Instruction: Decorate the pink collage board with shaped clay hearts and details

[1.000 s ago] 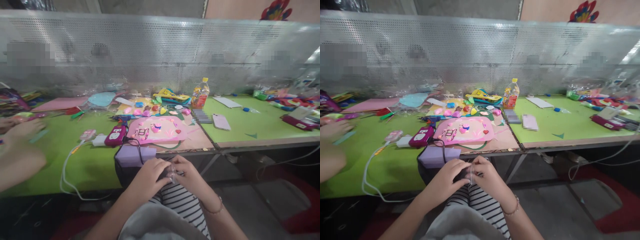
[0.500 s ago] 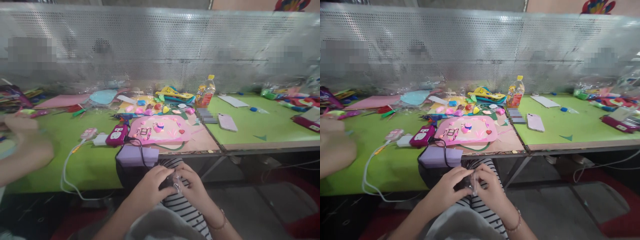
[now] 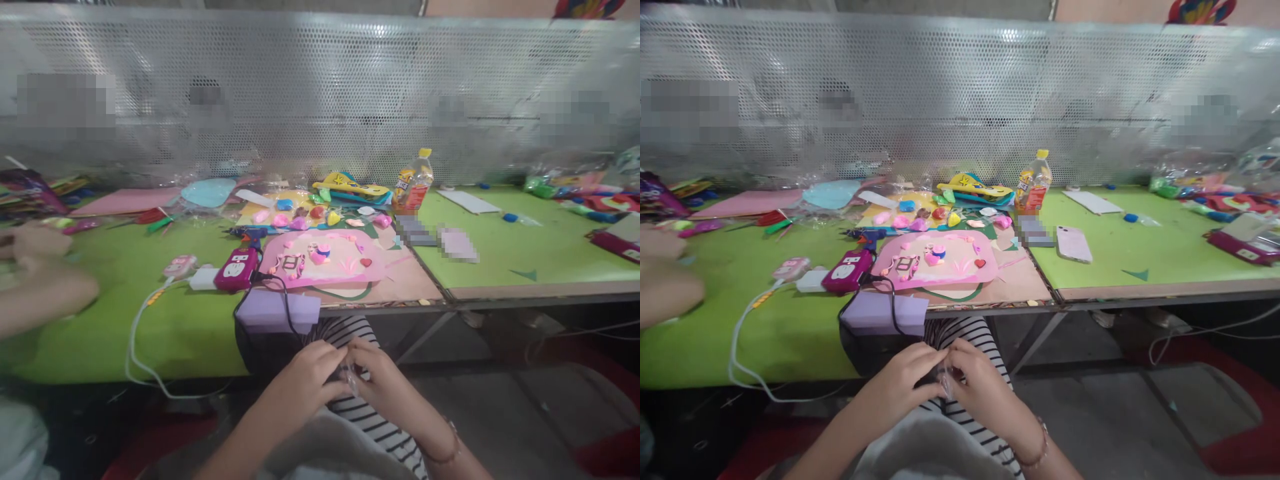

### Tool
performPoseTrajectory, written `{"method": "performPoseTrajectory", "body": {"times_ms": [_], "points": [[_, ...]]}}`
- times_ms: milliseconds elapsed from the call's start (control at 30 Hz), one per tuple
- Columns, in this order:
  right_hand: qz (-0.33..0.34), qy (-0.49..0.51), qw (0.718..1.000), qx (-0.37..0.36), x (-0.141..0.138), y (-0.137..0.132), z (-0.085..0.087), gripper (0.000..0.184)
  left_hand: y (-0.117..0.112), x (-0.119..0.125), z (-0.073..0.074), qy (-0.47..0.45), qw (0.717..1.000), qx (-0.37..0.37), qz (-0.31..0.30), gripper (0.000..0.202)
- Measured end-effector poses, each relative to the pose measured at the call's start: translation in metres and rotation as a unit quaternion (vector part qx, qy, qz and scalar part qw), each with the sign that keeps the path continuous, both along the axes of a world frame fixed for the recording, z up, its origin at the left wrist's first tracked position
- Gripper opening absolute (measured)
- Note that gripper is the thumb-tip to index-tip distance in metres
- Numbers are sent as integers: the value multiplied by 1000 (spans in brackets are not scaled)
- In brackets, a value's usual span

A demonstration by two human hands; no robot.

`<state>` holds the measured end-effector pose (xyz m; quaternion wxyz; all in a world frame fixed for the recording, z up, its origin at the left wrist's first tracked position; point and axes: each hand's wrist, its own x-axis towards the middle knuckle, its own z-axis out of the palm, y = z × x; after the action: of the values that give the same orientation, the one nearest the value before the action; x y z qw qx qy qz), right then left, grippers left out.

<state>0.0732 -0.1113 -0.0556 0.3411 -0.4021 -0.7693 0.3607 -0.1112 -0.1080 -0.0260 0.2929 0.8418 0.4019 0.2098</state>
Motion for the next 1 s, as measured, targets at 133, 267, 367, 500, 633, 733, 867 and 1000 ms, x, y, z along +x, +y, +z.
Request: {"method": "performPoseTrajectory", "body": {"times_ms": [133, 267, 367, 500, 633, 733, 867, 1000], "points": [[7, 43, 999, -8, 0, -2, -5, 12, 1, -2, -3, 4, 1000, -11, 17, 40], [-6, 104, 994, -9, -1, -4, -9, 10, 0, -3, 0, 8, 999, -20, 40, 42], [-34, 122, 991, -43, -1, -4, -11, 9, 1, -3, 2, 11, 998, -18, 53, 40], [-70, 119, 989, -57, 0, -1, -7, 11, 2, -2, 3, 13, 998, -6, 59, 41], [1, 50, 998, -43, 2, 3, -1, 10, 1, 0, 4, 24, 999, 8, 32, 31], [15, 11, 999, -36, 4, 4, 1, 11, 1, 2, 4, 30, 999, 22, 13, 32], [-47, 81, 995, -30, 12, 3, 0, 12, 0, 1, 0, 37, 998, 54, 25, 42], [-163, 149, 975, -34, 34, 8, 9, 18, 9, -18, 14, 53, 990, 109, 65, 41]]}}
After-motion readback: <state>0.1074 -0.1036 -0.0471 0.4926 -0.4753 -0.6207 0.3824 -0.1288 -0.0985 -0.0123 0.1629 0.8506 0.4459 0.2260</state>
